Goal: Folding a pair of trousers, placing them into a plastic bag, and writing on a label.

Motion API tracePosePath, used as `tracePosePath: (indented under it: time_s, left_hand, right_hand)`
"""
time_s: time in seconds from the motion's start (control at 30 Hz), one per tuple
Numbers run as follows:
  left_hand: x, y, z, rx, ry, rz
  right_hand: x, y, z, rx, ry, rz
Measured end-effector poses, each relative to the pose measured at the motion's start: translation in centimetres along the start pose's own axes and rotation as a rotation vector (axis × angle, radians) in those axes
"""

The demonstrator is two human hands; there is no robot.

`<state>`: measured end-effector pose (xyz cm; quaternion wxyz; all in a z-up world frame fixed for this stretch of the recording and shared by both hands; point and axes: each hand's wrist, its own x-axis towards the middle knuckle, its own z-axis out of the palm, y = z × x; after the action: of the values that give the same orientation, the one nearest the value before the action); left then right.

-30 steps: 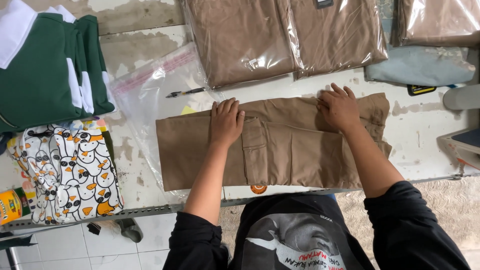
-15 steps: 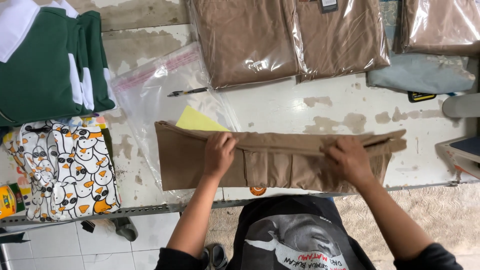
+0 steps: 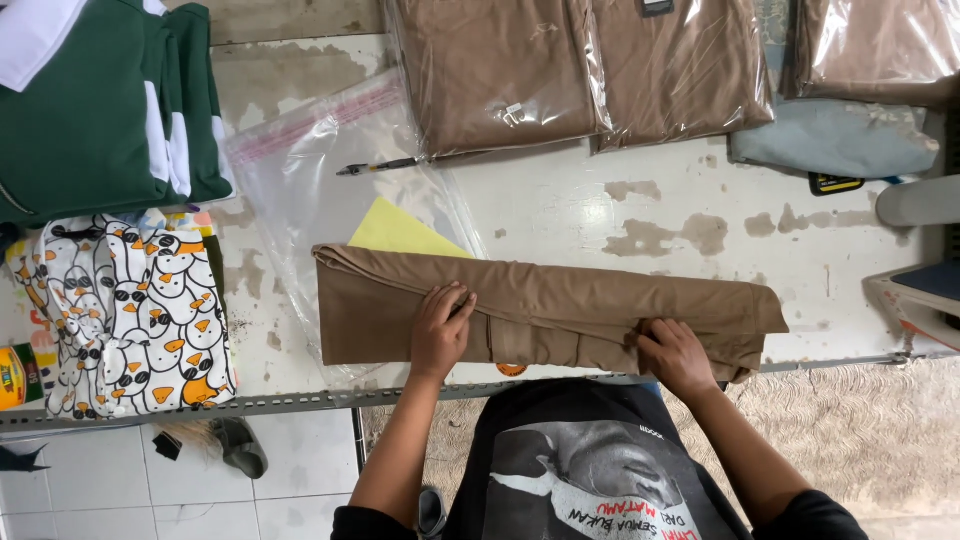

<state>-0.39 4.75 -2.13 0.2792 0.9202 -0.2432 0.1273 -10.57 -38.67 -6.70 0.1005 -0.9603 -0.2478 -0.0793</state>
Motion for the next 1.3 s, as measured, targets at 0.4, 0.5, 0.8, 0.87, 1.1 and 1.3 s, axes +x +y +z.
tracePosePath:
  time_s: [0.4, 0.5, 0.8, 0.87, 1.1, 1.3]
  left_hand:
    - [-1.6, -0.6, -2.6, 0.307, 0.271, -0.455]
    - [-2.1, -1.8, -5.6, 0.402, 0.217, -0.812]
    - [-8.0, -12.8, -6.9, 0.363, -0.114, -1.07]
    - [-7.6, -14.3, -7.0, 0.382, -0.161, -1.074]
    - [-5.0, -12.9, -10.6, -0.157, -0.079, -1.246]
    - [0.0, -1.2, -10.2, 0.322, -0.069, -0.914]
  right_hand:
    - [9.1, 2.7, -7.5, -0.468, 0.59, 0.421]
    - [9.4, 0.2, -8.9, -0.288, 0.444, 0.633]
    - [0.0, -1.2, -7.3, 0.026, -0.102, 1.489]
    - [-1.4, 0.7, -6.8, 0.077, -0.108, 1.474]
    - [-2.9, 5.3, -6.2, 0.313, -0.059, 1.464]
    - [1.9, 1.6, -11.6, 0.055, -0.077, 1.152]
